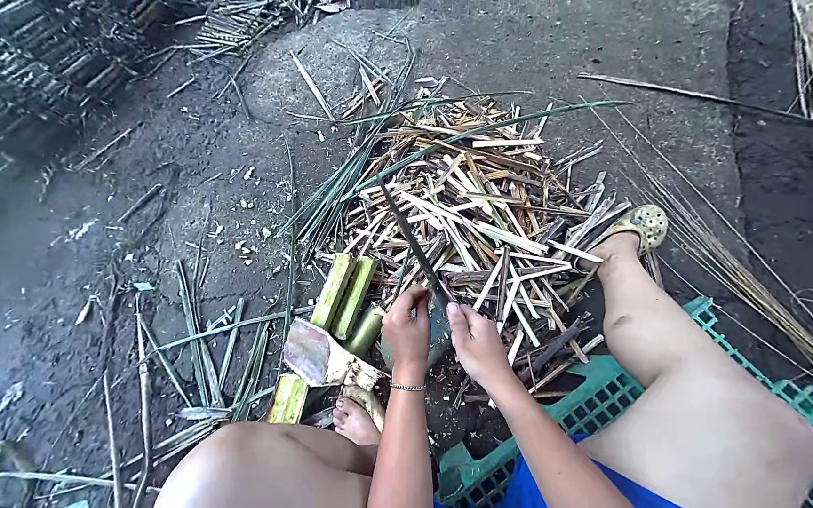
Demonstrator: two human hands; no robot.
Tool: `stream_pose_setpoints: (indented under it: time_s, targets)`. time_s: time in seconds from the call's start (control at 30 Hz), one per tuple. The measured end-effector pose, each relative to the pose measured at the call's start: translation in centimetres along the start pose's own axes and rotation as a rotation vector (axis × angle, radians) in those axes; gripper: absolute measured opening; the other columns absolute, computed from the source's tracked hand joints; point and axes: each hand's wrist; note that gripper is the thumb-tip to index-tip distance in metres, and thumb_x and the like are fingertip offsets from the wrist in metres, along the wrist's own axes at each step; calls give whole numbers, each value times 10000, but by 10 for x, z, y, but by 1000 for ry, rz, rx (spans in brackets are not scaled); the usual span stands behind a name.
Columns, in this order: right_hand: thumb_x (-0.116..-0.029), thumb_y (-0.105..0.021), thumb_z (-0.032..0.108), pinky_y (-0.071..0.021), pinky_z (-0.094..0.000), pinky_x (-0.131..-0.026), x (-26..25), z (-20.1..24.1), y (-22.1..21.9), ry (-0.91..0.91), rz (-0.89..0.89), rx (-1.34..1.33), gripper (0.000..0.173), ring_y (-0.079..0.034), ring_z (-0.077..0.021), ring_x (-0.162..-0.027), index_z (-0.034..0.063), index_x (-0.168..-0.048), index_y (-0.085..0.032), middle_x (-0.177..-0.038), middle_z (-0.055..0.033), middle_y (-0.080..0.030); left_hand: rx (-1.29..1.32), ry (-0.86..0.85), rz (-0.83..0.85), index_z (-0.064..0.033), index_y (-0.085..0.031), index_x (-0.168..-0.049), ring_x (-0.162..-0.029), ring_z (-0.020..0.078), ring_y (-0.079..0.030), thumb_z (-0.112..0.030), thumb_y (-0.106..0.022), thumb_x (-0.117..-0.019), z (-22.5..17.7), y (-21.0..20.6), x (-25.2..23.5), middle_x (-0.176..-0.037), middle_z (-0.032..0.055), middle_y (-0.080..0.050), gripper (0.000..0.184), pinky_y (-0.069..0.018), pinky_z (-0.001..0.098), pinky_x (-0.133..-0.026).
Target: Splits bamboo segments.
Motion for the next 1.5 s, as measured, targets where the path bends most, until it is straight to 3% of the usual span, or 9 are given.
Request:
stream_pose_setpoints:
  time_s: [0.3, 0.47, 0.63, 0.77, 0.9, 1.03, 1.17, 1.3, 1.5]
  targets:
    - [-1071, -358, 448, -445, -331, -542, 20, 15, 17, 32, -46, 40, 494, -486, -90, -531, 83, -910, -649, -606, 43, -458, 347, 79, 18, 137, -633, -1158, -998, 167, -707, -76, -603, -921, -13, 31, -9, -1088, 188, -712, 320, -572, 332, -930]
    - [-1111, -354, 441, -508, -517, -741, 9, -14, 0, -242, 149, 48, 553, -616, -280, -732, -4, -1108, -682, -797, -147, -625, 459, 282, -184, 151, -530, -1269, -999, 109, -655, -30, -527, -927, -13, 39, -11, -1150, 165, -646, 387, -545, 272, -903]
    - [-1094, -362, 445, -492, -458, -634, 32, -4, 6, -125, 45, 64, 541, -575, -208, -629, 19, -1011, -685, -681, -66, -564, 512, 279, -196, 139, -479, -1300, -1041, 83, -628, -77, -539, -872, -11, 43, -3, -1198, 129, -608, 483, -527, 250, -920]
    - [-1111, -318, 469, -508, -605, -873, 23, -55, -19, -347, 283, 184, 623, -675, -394, -945, -38, -1106, -680, -966, -247, -684, 494, 230, 97, 127, -377, -1452, -1346, 243, -496, -230, -659, -796, -4, 41, -3, -1467, 257, -480, 799, -428, 384, -1109]
    - [-1109, -304, 482, -453, -629, -1029, 20, -84, -31, -378, 356, 247, 649, -642, -420, -1168, -38, -1211, -677, -1178, -275, -683, 417, 216, 464, 79, -311, -1542, -1487, 283, -360, -252, -741, -775, -4, 33, -10, -1587, 244, -375, 939, -324, 420, -1214]
    - [-1103, -308, 500, -492, -613, -915, 21, -86, -30, -397, 368, 236, 647, -668, -406, -1039, -24, -1087, -687, -1035, -248, -692, 288, 249, 777, 14, -435, -1516, -1497, 288, -348, -146, -722, -843, -6, 21, 5, -1587, 201, -403, 749, -288, 450, -1233]
    - [-1112, -314, 469, -491, -584, -916, 25, -91, -26, -438, 319, 91, 621, -666, -374, -999, -29, -1149, -684, -1030, -237, -688, 280, 376, 538, 61, -517, -1419, -1374, 315, -498, -26, -560, -881, 12, 13, 23, -1457, 233, -535, 547, -417, 474, -1127]
    - [-1132, -265, 409, -465, -329, -511, 42, -84, -2, -486, 27, -295, 568, -467, -134, -491, -23, -983, -601, -618, -15, -469, 92, 453, 467, 53, -593, -1302, -1129, 266, -651, 7, -517, -919, 20, 18, 22, -1290, 200, -640, 393, -545, 412, -925]
    - [-1130, -207, 368, -480, -214, -428, 49, -60, 108, -276, -356, -614, 488, -462, -31, -402, 105, -871, -526, -523, 93, -479, -242, 116, 1381, -53, -676, -1273, -1160, 320, -655, -59, -596, -934, 10, -17, 19, -1234, 157, -693, 347, -500, 564, -1003]
Point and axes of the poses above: each hand's wrist, its own x-axis away from the middle knuckle, its own y-axis out of the back of the hand, z = x × y
